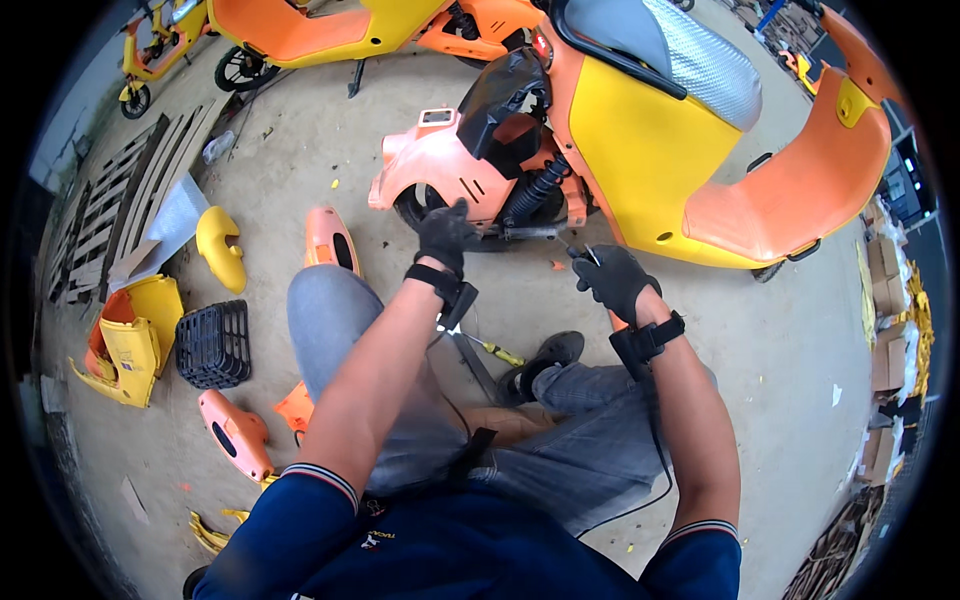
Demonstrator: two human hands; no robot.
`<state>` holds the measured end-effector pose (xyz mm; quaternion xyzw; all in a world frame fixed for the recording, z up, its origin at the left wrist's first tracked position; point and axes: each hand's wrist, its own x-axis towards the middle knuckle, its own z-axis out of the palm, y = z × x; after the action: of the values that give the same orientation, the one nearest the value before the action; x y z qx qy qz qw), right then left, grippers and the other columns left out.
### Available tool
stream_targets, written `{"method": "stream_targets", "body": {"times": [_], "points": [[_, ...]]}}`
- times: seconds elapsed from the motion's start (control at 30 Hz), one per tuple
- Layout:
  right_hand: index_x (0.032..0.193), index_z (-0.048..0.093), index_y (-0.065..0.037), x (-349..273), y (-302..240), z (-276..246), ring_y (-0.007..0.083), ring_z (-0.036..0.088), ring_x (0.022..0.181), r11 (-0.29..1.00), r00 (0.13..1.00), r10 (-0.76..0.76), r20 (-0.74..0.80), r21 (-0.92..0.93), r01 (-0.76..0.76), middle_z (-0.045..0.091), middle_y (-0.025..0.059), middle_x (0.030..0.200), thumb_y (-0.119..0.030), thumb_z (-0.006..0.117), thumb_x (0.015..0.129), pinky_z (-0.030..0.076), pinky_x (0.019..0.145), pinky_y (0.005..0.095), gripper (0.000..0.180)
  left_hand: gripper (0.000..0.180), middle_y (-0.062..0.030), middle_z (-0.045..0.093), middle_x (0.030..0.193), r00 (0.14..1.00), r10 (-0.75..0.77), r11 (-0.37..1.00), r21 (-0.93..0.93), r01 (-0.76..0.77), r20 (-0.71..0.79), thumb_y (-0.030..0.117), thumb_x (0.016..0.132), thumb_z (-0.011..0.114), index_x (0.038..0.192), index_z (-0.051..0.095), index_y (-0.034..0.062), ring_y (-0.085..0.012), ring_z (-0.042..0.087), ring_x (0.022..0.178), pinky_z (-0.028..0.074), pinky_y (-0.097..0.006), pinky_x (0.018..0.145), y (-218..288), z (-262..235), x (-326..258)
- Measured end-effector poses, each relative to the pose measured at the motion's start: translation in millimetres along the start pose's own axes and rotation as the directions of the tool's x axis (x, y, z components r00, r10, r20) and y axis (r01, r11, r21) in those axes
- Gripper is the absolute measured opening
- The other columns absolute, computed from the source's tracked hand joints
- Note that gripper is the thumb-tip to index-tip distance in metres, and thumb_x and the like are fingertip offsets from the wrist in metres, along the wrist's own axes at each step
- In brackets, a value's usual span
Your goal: The person sits on the floor and uses a screwdriver to fasten screws into the front fender of a pink and yellow scooter. They then pick up an orange plastic side panel and attach it to the scooter's body.
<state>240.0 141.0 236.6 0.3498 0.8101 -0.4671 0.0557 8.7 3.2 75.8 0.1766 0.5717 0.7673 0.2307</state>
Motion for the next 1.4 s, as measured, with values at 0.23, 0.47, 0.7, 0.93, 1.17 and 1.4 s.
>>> {"method": "stream_targets", "body": {"times": [0.23,0.47,0.7,0.93,1.17,1.4], "points": [[0.087,0.063,-0.005,25.8,48.3,-11.4,0.0083,0.051,0.052,0.999,0.998,0.031,0.053,0.035,-0.033,0.062,0.0014,0.064,-0.028,0.059,0.087,0.041,0.047,0.0253,0.024,0.024,-0.0054,0.055,0.084,0.926,-0.348,0.869,-0.421,0.260,-0.146,0.024,0.088,0.065,0.098,0.049,0.0090,-0.0209,0.063,0.070,0.054,-0.032,0.056,11.6,-11.6,43.4],[0.086,0.061,0.000,36.9,33.3,-13.0,0.0158,0.057,0.059,0.988,0.992,-0.129,0.014,-0.085,0.130,0.062,0.0075,0.066,-0.026,0.059,0.086,0.045,0.057,0.0314,0.026,0.025,-0.0052,0.056,0.078,0.936,-0.312,0.915,-0.318,0.249,-0.165,0.028,0.087,0.066,0.093,0.051,0.0094,-0.0182,0.059,0.062,0.053,-0.030,0.055,-2.0,-18.9,54.9],[0.085,0.061,0.001,43.3,27.2,-10.8,0.0205,0.059,0.061,0.986,0.993,-0.119,0.027,-0.112,0.121,0.063,0.0110,0.066,-0.023,0.059,0.085,0.045,0.058,0.0341,0.024,0.022,-0.0048,0.058,0.078,0.932,-0.307,0.928,-0.276,0.249,-0.195,0.025,0.088,0.065,0.088,0.051,0.0086,-0.0166,0.061,0.063,0.054,-0.028,0.057,2.8,-15.9,47.3],[0.085,0.061,0.001,46.6,40.4,-3.3,0.0196,0.060,0.061,0.994,0.995,-0.078,0.069,-0.070,0.082,0.063,0.0107,0.067,-0.022,0.059,0.085,0.046,0.058,0.0330,0.024,0.022,-0.0045,0.057,0.076,0.927,-0.303,0.930,-0.280,0.238,-0.220,0.024,0.088,0.065,0.084,0.049,0.0093,-0.0173,0.062,0.064,0.056,-0.027,0.059,0.6,-15.8,45.6],[0.089,0.061,0.000,44.7,32.3,-4.1,0.0151,0.058,0.060,1.000,0.998,-0.023,0.060,-0.007,0.024,0.062,0.0074,0.066,-0.024,0.059,0.087,0.045,0.057,0.0310,0.024,0.022,-0.0049,0.057,0.076,0.939,-0.289,0.931,-0.282,0.231,-0.187,0.025,0.088,0.065,0.089,0.050,0.0086,-0.0175,0.061,0.063,0.055,-0.029,0.057,-0.1,-17.6,49.7],[0.087,0.061,-0.002,50.4,42.1,-3.2,0.0104,0.054,0.055,0.998,1.000,-0.002,0.017,-0.066,0.003,0.059,0.0029,0.065,-0.026,0.059,0.087,0.042,0.050,0.0266,0.024,0.020,-0.0040,0.057,0.071,0.925,-0.302,0.929,-0.286,0.233,-0.228,0.022,0.089,0.063,0.087,0.051,0.0055,-0.0161,0.060,0.056,0.052,-0.027,0.050,-1.3,-15.8,50.8]]}}
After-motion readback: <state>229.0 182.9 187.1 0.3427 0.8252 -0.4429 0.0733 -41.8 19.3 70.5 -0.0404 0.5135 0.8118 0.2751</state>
